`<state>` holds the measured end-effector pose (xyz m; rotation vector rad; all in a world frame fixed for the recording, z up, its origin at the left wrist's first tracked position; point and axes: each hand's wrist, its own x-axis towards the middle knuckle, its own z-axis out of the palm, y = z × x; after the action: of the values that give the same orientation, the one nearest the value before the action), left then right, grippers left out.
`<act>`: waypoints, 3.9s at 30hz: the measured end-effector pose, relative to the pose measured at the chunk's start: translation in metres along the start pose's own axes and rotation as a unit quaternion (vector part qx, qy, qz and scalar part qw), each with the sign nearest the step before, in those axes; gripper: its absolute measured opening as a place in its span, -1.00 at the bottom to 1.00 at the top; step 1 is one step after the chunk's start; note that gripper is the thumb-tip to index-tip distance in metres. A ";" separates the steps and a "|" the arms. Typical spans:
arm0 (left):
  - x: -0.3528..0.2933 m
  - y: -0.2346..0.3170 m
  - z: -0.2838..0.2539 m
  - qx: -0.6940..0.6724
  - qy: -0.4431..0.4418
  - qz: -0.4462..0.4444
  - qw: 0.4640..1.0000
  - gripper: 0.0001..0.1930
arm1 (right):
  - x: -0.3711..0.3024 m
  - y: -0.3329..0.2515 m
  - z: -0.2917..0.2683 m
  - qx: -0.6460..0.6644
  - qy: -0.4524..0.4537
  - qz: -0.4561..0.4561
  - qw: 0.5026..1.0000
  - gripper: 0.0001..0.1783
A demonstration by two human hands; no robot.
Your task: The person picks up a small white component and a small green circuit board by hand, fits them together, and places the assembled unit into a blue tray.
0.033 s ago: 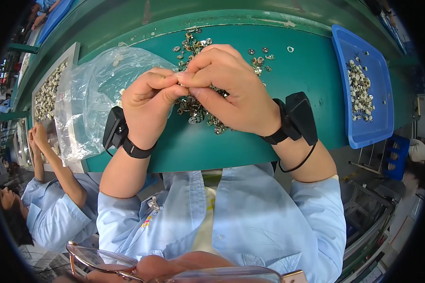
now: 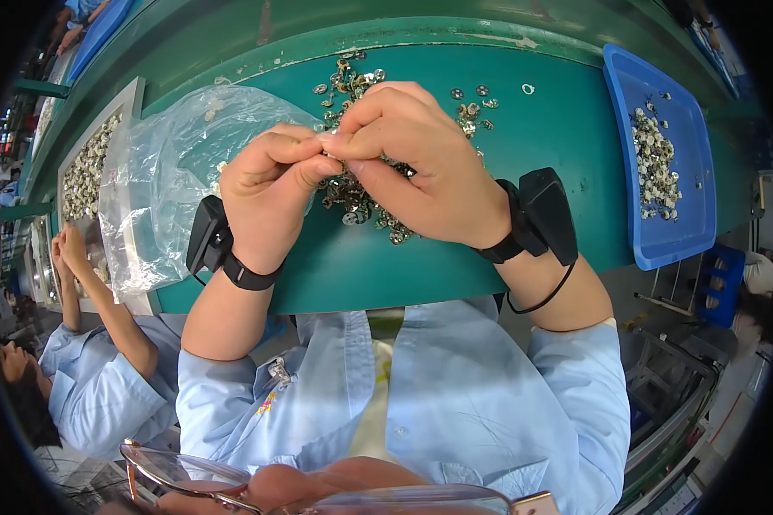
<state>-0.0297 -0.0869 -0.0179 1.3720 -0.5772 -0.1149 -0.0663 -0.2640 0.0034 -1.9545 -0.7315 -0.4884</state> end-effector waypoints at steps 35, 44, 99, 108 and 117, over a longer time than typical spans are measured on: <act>0.008 -0.003 0.002 -0.239 -0.129 -0.258 0.927 -0.76 | -0.003 0.004 0.004 -0.202 0.051 -0.085 0.974 -0.69; 0.016 0.004 -0.009 0.004 -0.076 -0.156 0.985 -0.78 | 0.000 0.019 -0.024 -0.173 0.129 0.012 0.976 -0.82; 0.017 -0.007 -0.003 0.227 -0.102 -0.078 0.965 -0.82 | 0.001 0.019 -0.014 -0.052 0.003 0.103 0.993 -0.93; 0.016 -0.020 -0.009 0.422 -0.178 0.072 0.886 -0.78 | -0.004 0.027 -0.012 0.021 0.076 0.132 0.988 -0.93; 0.017 -0.009 -0.006 0.278 -0.118 -0.058 0.952 -0.85 | -0.001 0.025 -0.012 0.015 0.046 0.192 0.980 -0.82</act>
<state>-0.0104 -0.0898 -0.0216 1.9589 -0.7641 -0.2256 -0.0506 -0.2842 -0.0076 -1.9687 -0.2881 -0.3257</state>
